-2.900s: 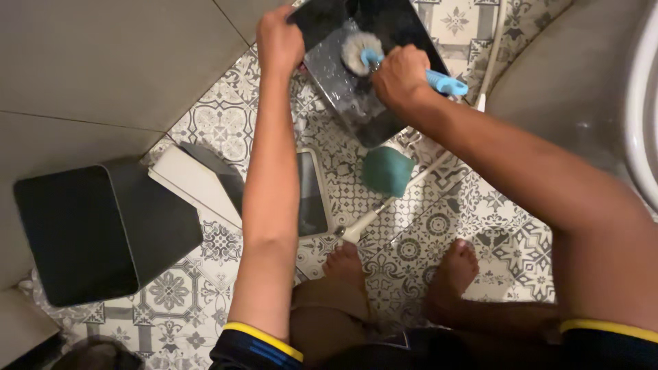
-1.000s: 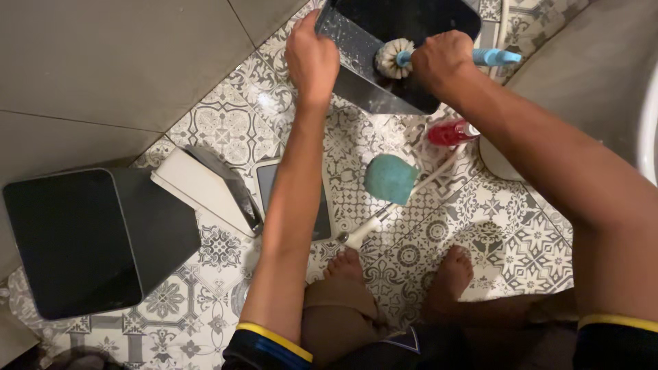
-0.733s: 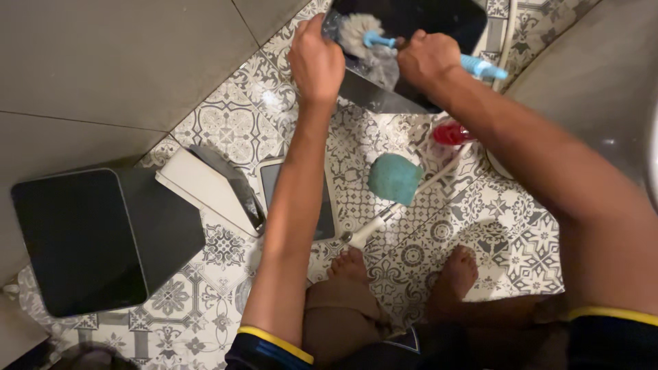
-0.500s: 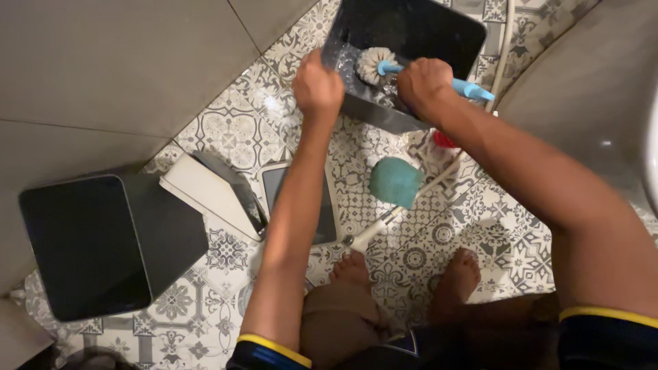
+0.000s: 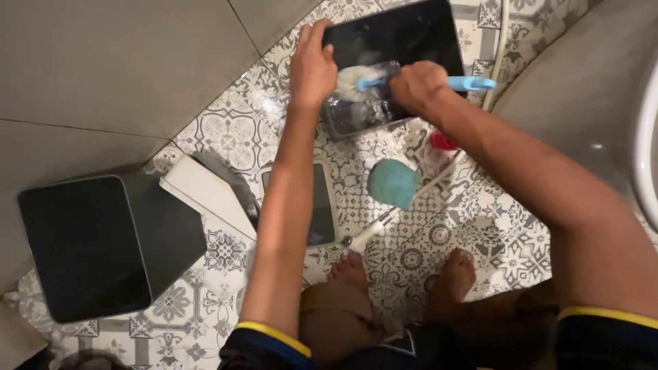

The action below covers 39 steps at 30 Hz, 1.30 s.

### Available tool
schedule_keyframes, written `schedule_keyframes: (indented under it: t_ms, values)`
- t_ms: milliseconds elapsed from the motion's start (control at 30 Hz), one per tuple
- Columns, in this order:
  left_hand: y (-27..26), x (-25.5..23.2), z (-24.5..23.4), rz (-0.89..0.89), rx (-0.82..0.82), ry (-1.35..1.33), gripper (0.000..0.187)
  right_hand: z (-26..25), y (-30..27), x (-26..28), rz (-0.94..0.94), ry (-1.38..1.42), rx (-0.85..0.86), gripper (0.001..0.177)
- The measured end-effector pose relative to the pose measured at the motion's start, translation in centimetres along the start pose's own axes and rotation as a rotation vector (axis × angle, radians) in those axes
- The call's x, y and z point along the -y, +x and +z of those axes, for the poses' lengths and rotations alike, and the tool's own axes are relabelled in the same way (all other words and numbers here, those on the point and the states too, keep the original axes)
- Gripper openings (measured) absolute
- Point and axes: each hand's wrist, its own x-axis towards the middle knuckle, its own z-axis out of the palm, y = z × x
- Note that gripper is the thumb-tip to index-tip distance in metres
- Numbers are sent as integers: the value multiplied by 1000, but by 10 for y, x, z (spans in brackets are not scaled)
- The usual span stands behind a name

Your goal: The person removes a trash bag from a bin, ties it, and then scrubs the empty bin with a brush and soap in a bathroom.

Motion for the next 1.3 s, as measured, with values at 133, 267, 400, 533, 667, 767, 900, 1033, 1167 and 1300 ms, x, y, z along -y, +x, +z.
schedule_keyframes:
  t_ms: [133,267,400,533,667,767,900,1033,1167,1300]
  values:
    - [-6,3,15,-87,52,128,45,-1,-10,-14,186,25,109,28]
    - [-18,-5,27,-80,-19,90,36,8,-2,13,261,50,86,26]
    - [-18,-3,34,-100,-55,38,42,11,-4,43,72,47,44,25]
    - [-18,3,35,-118,-20,53,42,-7,-10,23,222,39,155,26]
    - [-16,4,36,-75,-46,71,45,-5,-15,27,210,78,93,24]
    - [-18,3,34,-85,-53,-5,41,-5,-7,33,173,24,97,25]
    - [-20,6,28,-65,-44,5,46,-17,-5,7,261,105,85,23]
    - [-22,2,31,-92,-41,13,43,0,-3,42,150,-45,40,24]
    - [-22,4,28,-150,-30,15,45,2,3,40,75,24,22,25]
    - [-23,4,27,-118,-33,51,44,-9,0,-1,237,59,57,24]
